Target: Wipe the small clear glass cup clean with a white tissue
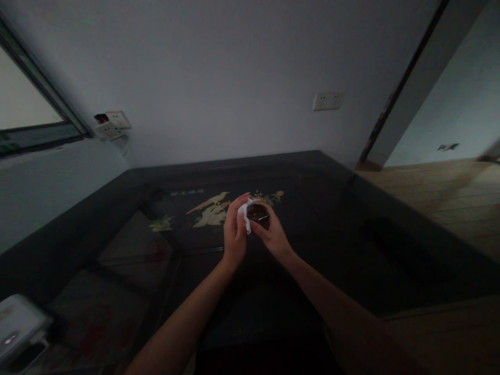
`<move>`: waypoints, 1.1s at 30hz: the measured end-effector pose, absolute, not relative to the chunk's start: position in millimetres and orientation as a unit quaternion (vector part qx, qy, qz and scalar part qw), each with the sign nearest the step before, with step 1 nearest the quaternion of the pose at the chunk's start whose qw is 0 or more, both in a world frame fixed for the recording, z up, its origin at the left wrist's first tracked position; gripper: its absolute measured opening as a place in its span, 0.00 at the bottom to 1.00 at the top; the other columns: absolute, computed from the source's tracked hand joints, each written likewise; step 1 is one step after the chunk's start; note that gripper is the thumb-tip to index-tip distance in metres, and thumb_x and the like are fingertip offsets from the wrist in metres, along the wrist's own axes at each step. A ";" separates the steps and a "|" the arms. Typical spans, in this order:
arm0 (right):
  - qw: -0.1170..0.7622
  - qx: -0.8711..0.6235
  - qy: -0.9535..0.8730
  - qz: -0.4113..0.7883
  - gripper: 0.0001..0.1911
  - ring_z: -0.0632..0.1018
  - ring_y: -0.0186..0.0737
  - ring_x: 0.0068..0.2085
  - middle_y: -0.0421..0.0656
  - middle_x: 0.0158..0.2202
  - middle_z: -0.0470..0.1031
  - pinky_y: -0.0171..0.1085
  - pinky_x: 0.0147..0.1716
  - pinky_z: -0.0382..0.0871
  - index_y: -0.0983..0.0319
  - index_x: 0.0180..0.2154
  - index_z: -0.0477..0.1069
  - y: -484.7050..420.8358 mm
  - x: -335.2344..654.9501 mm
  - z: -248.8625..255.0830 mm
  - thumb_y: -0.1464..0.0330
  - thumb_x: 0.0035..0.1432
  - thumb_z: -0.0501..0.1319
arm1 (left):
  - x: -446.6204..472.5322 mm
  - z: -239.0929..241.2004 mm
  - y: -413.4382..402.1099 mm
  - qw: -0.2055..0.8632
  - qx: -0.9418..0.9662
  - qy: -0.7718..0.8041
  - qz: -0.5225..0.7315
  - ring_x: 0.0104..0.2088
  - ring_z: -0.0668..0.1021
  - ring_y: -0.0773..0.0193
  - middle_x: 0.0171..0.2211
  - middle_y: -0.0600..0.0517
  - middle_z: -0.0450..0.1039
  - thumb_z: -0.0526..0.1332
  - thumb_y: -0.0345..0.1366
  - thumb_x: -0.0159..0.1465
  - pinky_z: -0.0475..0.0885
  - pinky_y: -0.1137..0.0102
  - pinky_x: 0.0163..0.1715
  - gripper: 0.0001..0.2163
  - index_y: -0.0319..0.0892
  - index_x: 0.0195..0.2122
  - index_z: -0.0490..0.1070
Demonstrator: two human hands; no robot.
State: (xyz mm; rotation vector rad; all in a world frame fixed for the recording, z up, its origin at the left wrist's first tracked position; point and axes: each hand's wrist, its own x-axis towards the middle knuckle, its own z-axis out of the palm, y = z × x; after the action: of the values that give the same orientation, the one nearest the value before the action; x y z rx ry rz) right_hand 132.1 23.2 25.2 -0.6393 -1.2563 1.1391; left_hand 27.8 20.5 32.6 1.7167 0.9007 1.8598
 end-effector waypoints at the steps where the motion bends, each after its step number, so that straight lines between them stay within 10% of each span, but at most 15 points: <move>1: 0.618 -0.276 -0.547 0.493 0.29 0.75 0.44 0.47 0.44 0.45 0.73 0.44 0.51 0.68 0.56 0.45 0.63 22.3 132.0 25.3 0.55 0.43 0.69 | 26.8 32.5 23.0 0.258 0.602 0.339 0.675 0.52 0.72 0.57 0.51 0.46 0.71 0.50 0.44 0.67 0.64 0.61 0.55 0.16 0.43 0.48 0.70; 7: 0.617 -0.285 -0.542 0.494 0.29 0.75 0.44 0.47 0.44 0.44 0.73 0.45 0.51 0.67 0.56 0.45 0.62 20.0 129.9 22.6 0.54 0.44 0.68 | 28.8 27.1 27.7 0.330 0.527 0.405 0.671 0.41 0.77 0.59 0.39 0.49 0.76 0.49 0.48 0.66 0.71 0.65 0.44 0.18 0.41 0.42 0.72; 15: 0.618 -0.319 -0.537 0.477 0.22 0.75 0.44 0.46 0.42 0.42 0.74 0.44 0.49 0.67 0.55 0.42 0.63 24.6 130.5 20.1 0.50 0.50 0.62 | 35.8 29.9 8.7 0.039 0.703 0.334 0.626 0.56 0.67 0.57 0.53 0.44 0.67 0.46 0.41 0.69 0.60 0.57 0.57 0.16 0.44 0.51 0.67; 25: 0.608 -0.296 -0.569 0.468 0.29 0.75 0.43 0.48 0.45 0.47 0.72 0.45 0.51 0.68 0.56 0.46 0.61 15.9 128.7 22.3 0.55 0.45 0.68 | 29.1 31.0 30.5 0.411 0.460 0.388 0.685 0.39 0.77 0.57 0.35 0.48 0.77 0.58 0.49 0.60 0.71 0.65 0.43 0.16 0.41 0.36 0.75; 33: 0.631 -0.319 -0.532 0.466 0.24 0.75 0.45 0.46 0.43 0.41 0.75 0.46 0.49 0.69 0.56 0.42 0.64 20.6 127.7 21.2 0.49 0.49 0.63 | 31.5 25.5 21.9 0.313 0.553 0.372 0.677 0.49 0.74 0.57 0.47 0.46 0.73 0.50 0.50 0.66 0.66 0.62 0.52 0.19 0.43 0.47 0.71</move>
State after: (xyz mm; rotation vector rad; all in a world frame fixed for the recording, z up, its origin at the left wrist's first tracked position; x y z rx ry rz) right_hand 127.7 20.6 21.2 -0.7310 -1.2177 1.0661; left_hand 31.5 21.9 25.5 1.4579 0.9799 1.7850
